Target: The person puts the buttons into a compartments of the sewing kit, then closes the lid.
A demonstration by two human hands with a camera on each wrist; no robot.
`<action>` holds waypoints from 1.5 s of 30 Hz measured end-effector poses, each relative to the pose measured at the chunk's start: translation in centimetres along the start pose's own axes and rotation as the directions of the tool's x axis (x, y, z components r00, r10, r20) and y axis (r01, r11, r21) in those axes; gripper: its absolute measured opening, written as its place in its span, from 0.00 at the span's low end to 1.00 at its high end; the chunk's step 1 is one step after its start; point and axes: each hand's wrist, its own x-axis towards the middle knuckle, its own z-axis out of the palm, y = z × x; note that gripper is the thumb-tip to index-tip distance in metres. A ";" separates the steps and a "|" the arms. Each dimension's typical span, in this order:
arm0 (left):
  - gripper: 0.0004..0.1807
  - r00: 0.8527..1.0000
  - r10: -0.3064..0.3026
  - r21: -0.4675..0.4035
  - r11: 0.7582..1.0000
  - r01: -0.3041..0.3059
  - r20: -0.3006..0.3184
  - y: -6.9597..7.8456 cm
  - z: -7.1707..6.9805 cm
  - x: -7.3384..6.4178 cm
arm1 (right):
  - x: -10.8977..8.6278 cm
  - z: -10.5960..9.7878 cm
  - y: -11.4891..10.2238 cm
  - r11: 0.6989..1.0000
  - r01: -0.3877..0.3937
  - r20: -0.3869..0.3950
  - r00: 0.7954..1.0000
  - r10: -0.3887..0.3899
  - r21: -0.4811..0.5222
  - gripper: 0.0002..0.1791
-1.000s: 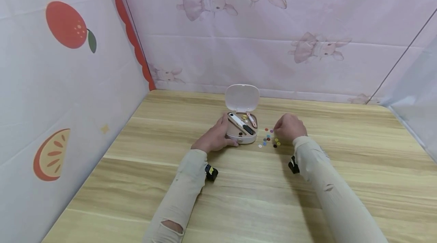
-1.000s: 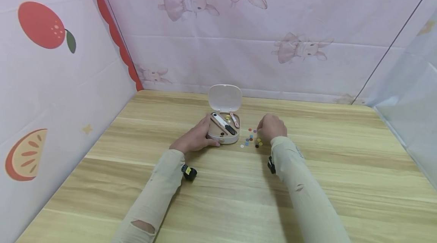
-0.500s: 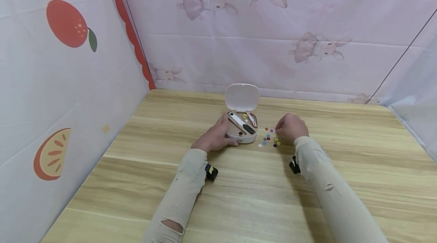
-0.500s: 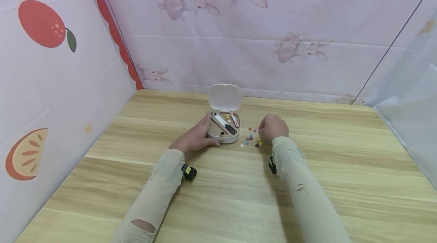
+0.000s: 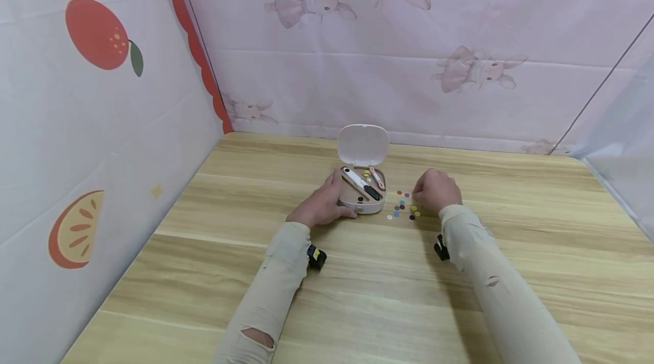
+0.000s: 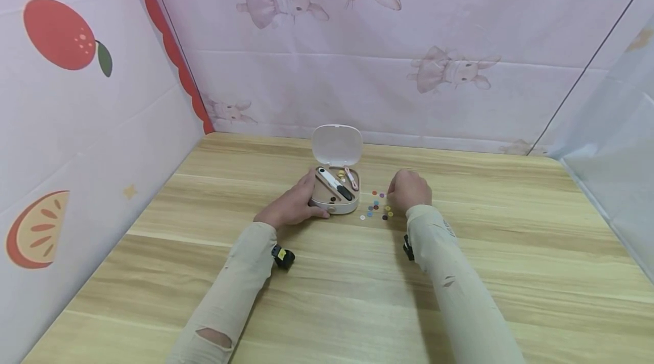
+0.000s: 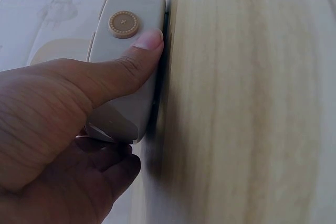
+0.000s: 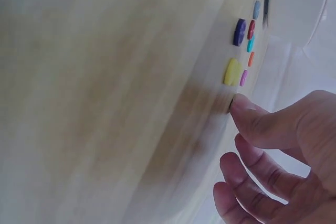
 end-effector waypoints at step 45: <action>0.65 1.000 -0.012 0.000 1.000 0.012 -0.010 0.1 -0.1 0.0 | -0.1 0.3 -0.1 0.999 0.038 -0.005 0.999 -0.038 -0.030 0.08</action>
